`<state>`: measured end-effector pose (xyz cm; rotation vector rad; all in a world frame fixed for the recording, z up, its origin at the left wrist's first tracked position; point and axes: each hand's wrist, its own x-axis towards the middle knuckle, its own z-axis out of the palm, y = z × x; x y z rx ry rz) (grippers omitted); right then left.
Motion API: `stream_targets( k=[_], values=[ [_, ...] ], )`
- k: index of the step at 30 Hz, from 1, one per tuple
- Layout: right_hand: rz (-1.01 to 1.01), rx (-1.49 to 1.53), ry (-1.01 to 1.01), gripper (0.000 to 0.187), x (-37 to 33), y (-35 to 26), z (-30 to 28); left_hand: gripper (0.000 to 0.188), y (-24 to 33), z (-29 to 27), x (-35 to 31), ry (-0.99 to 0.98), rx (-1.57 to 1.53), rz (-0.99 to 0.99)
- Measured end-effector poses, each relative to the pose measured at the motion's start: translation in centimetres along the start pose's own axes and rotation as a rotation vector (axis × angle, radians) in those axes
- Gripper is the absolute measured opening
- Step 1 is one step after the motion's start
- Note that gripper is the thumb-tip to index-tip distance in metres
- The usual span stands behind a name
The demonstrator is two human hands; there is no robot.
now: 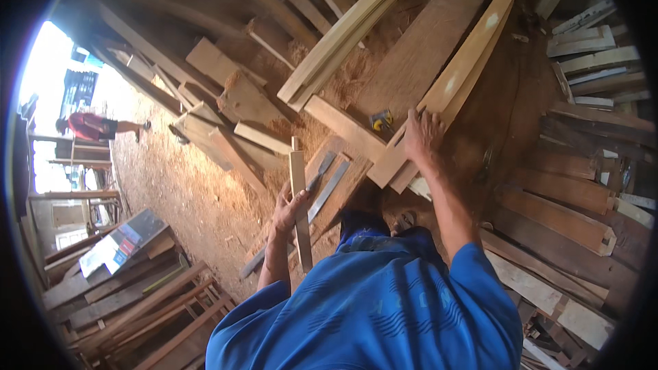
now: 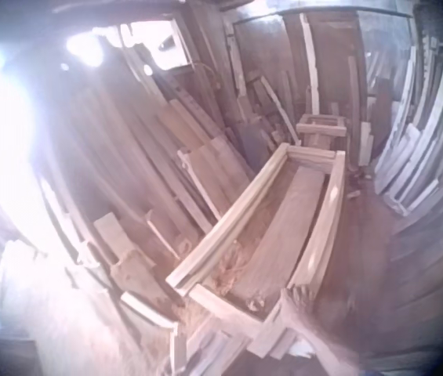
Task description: The person measures a wooden frame using a tape measure and marks it with a pencil using a try square.
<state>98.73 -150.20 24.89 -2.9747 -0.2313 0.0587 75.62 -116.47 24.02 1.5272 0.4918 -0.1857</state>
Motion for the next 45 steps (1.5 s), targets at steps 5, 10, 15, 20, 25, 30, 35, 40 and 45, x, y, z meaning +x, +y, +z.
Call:
stream_targets(
  k=[5, 10, 15, 20, 25, 30, 35, 40, 45],
  values=[
    [-0.117, 0.008, -0.141, 0.047, 1.7, -1.2, 0.2, 0.066, -5.5, -1.4, -6.2, 0.277, 0.077, 0.035],
    [-0.152, 0.186, -0.267, 0.067, -3.5, -9.8, -2.5, 0.068, -8.9, -1.9, -9.7, 0.421, 0.188, -0.142],
    [-0.408, 0.112, -0.481, 0.069, -10.5, -16.1, 0.2, 0.075, -10.3, -1.9, -11.2, 0.441, 0.196, -0.102],
    [-0.417, 0.089, -0.678, 0.062, -13.5, -16.7, 5.6, 0.083, -10.2, -1.8, -12.3, 0.469, 0.369, -0.237],
    [-0.577, 0.381, -0.626, 0.024, -12.3, -14.3, 10.5, 0.089, -10.7, -0.6, -13.3, 0.508, 0.519, -0.283],
    [-0.273, 0.643, -0.719, 0.027, -12.5, -16.1, 13.3, 0.098, -12.4, 1.9, -15.9, 0.415, 0.558, -0.125],
    [0.443, 1.038, -1.079, 0.037, -15.7, -20.8, 18.0, 0.098, -13.4, 1.9, -17.1, 0.450, 0.500, -0.224],
    [0.459, 0.988, -0.745, 0.031, -17.8, -22.6, 25.3, 0.095, -12.5, 0.2, -16.0, 0.417, 0.426, -0.193],
    [0.215, 1.065, -0.522, 0.027, -18.5, -17.4, 27.0, 0.100, -12.3, -0.6, -14.0, 0.318, 0.372, -0.086]
  ],
)
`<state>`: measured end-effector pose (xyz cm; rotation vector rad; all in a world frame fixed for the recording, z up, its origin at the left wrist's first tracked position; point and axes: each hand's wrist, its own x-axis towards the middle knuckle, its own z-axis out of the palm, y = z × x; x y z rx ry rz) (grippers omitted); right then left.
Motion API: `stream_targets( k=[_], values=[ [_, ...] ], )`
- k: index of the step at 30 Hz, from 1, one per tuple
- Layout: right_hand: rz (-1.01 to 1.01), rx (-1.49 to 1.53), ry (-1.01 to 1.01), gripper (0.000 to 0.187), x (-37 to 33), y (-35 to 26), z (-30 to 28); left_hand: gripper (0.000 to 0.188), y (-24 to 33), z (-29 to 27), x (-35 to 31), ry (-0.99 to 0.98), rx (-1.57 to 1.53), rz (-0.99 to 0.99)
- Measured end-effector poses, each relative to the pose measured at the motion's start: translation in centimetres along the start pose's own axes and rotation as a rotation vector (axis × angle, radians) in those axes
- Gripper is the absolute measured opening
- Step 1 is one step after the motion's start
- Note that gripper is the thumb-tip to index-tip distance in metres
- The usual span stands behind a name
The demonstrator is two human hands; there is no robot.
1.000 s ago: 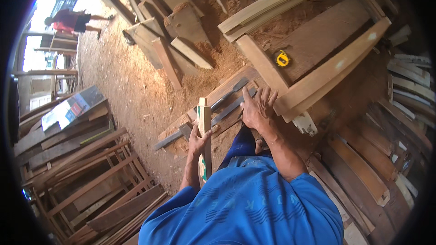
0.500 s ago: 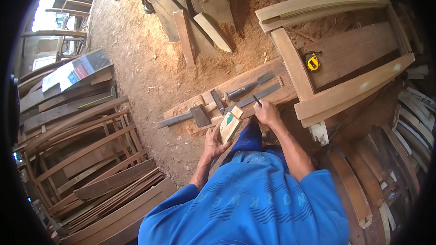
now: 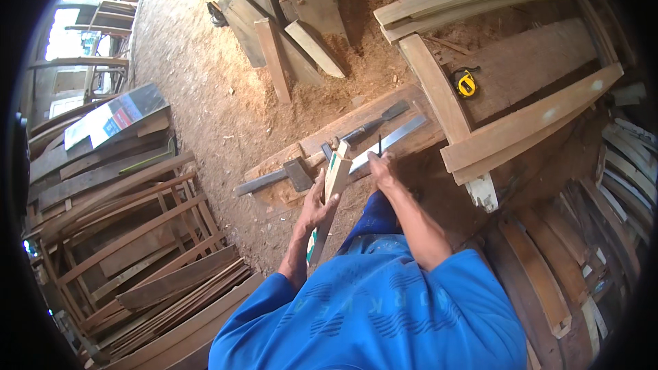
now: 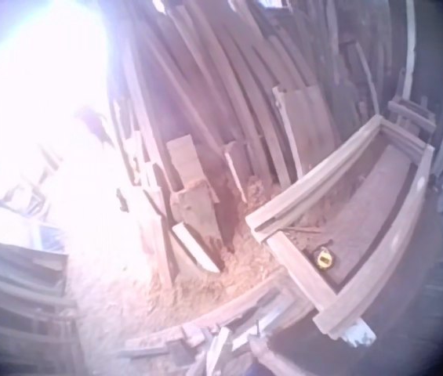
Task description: The person measures a wooden frame using a tape measure and marks it with a pencil using a try square.
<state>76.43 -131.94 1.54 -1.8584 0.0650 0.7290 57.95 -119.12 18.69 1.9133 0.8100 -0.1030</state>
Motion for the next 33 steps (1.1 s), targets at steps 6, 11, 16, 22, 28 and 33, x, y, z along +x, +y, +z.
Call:
stream_targets(
  k=[6, 11, 16, 22, 28, 33],
  values=[
    [-0.254, -0.190, -0.258, 0.030, -4.3, -7.8, -11.4, 0.070, 0.9, 0.1, 3.1, -0.186, -0.094, 0.030],
    [-0.353, -0.359, -0.222, 0.026, -6.8, -10.0, -14.4, 0.070, 3.5, 2.6, 7.2, -0.316, 0.269, 0.080],
    [-0.368, -0.290, -0.121, 0.027, -8.5, -10.0, -14.8, 0.074, 7.6, 4.6, 9.2, -0.348, 0.528, 0.096],
    [-0.243, -0.174, -0.148, 0.022, -8.3, -13.2, -15.0, 0.063, 6.5, 4.9, 10.6, -0.262, 0.530, 0.186],
    [-0.284, -0.324, -0.151, 0.025, -4.6, -12.4, -10.8, 0.052, 8.2, 5.3, 11.1, -0.240, 0.553, 0.255],
    [-0.229, -0.186, -0.006, 0.030, -2.8, -13.6, -8.0, 0.064, 6.7, 5.6, 10.9, -0.166, 0.305, 0.197]
  ],
)
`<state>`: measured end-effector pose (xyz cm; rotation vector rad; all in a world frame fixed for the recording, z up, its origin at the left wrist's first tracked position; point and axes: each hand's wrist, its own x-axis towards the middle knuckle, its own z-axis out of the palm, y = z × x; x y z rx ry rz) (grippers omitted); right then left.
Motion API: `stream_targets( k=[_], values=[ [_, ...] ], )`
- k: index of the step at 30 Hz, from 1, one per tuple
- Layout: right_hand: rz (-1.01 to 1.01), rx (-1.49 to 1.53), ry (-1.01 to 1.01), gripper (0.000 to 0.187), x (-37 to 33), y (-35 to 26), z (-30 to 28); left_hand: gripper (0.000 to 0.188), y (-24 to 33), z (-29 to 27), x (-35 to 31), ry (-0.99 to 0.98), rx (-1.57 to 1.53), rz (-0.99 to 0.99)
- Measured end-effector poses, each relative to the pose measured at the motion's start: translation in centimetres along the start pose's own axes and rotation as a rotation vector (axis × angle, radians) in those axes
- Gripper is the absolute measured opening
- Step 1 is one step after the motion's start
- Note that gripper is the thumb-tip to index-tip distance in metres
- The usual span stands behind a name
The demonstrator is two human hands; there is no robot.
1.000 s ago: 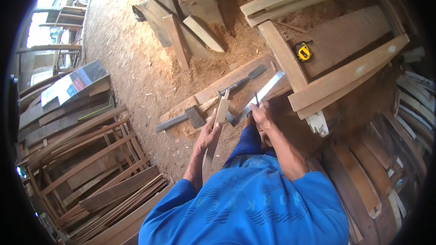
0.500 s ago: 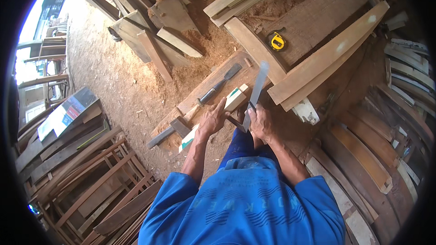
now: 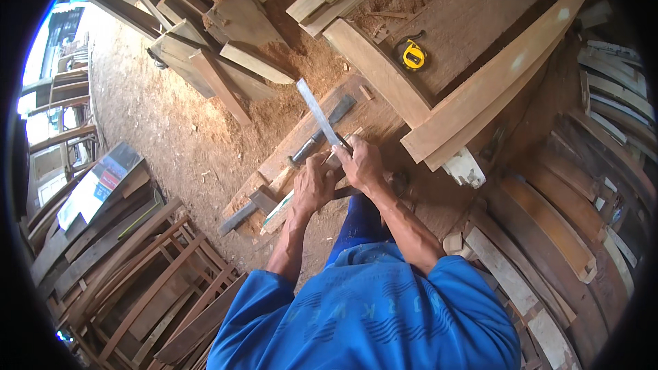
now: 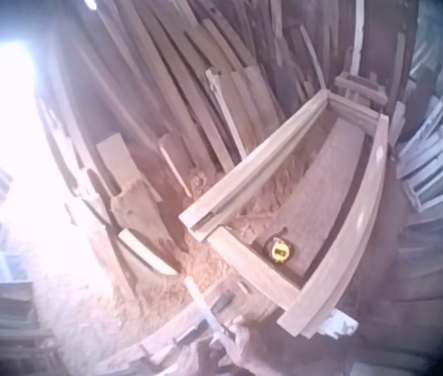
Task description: The person measures a wooden frame using a tape measure and marks it with a pencil using a try square.
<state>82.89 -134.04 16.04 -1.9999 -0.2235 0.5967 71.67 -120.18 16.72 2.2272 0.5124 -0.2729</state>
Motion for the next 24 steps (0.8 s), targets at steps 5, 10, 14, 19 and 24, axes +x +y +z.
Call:
stream_targets(
  k=[5, 10, 14, 19, 24],
  values=[
    [0.049, -0.077, 0.098, 0.031, 1.0, -0.7, 0.8, 0.089, 0.7, -1.6, 0.5, -0.134, 0.218, 0.303],
    [-0.011, -0.105, 0.146, 0.037, 2.4, -0.2, 1.4, 0.065, 0.0, -1.8, 1.4, -0.068, 0.369, 0.507],
    [0.079, 0.280, 0.059, 0.045, 0.8, -0.7, -0.5, 0.054, -1.3, -0.7, 1.5, -0.122, 0.246, 0.377],
    [-0.113, -0.075, 0.024, 0.041, -3.9, 2.4, -1.6, 0.045, -0.7, 0.5, 0.4, 0.015, 0.351, 0.473],
    [-0.068, -0.150, -0.060, 0.025, -3.1, 0.1, -4.7, 0.086, 0.8, 1.4, -0.7, -0.066, 0.234, 0.311]
  ],
)
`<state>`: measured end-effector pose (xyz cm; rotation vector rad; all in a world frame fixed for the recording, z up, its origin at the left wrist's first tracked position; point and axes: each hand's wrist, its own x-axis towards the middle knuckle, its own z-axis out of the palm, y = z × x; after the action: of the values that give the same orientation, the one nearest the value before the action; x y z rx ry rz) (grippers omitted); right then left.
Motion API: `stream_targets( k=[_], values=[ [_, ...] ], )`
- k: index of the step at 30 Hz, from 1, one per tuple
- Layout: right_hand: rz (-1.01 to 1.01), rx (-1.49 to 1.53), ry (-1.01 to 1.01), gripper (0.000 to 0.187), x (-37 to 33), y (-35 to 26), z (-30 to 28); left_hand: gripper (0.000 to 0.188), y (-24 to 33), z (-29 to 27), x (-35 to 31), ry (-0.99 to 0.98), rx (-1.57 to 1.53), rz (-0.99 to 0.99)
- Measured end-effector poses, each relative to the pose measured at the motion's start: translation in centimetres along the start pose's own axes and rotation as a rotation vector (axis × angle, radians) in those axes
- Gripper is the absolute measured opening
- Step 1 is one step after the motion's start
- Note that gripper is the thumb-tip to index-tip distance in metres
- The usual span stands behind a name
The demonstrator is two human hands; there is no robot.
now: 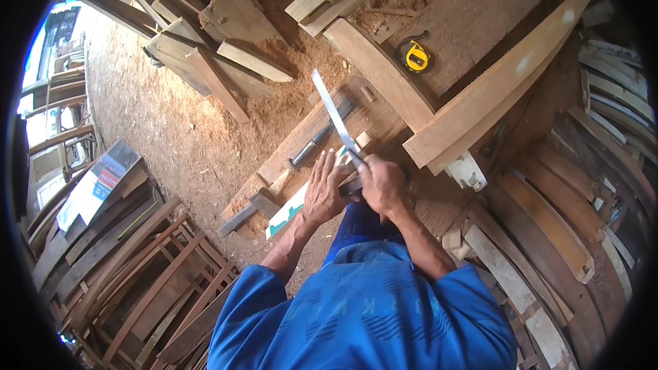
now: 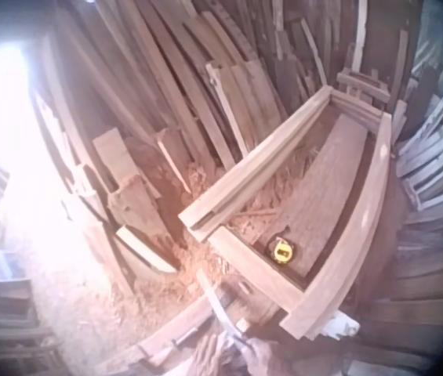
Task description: The person measures a wooden frame using a tape measure and marks it with a pencil using a try square.
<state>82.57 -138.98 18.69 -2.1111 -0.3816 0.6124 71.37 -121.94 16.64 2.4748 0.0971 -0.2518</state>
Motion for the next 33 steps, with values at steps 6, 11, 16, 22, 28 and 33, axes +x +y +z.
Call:
stream_targets(
  k=[6, 11, 16, 22, 28, 33],
  values=[
    [-0.147, -0.245, 0.179, 0.029, 7.8, -1.1, -10.0, 0.092, -0.4, 2.2, 0.1, -0.011, 0.129, -0.167],
    [-0.127, -0.353, 0.221, 0.027, 16.0, 1.4, -11.5, 0.085, 1.0, -0.1, 1.1, -0.048, 0.185, -0.149],
    [-0.085, -0.449, 0.236, 0.027, 16.8, 3.2, -10.9, 0.073, 2.5, -0.7, 1.8, 0.011, 0.274, -0.042],
    [0.085, -0.451, 0.338, 0.042, 17.3, 2.1, -12.2, 0.072, -0.5, 2.7, 1.2, 0.138, 0.301, 0.010],
    [0.075, -0.654, 0.370, 0.063, 19.5, -0.1, -14.8, 0.076, -0.4, 3.2, -0.1, 0.139, 0.271, -0.070],
    [0.323, -0.598, -0.015, 0.091, 25.5, 6.7, -16.2, 0.071, -0.4, 2.4, -0.7, 0.150, 0.243, -0.100]
  ],
)
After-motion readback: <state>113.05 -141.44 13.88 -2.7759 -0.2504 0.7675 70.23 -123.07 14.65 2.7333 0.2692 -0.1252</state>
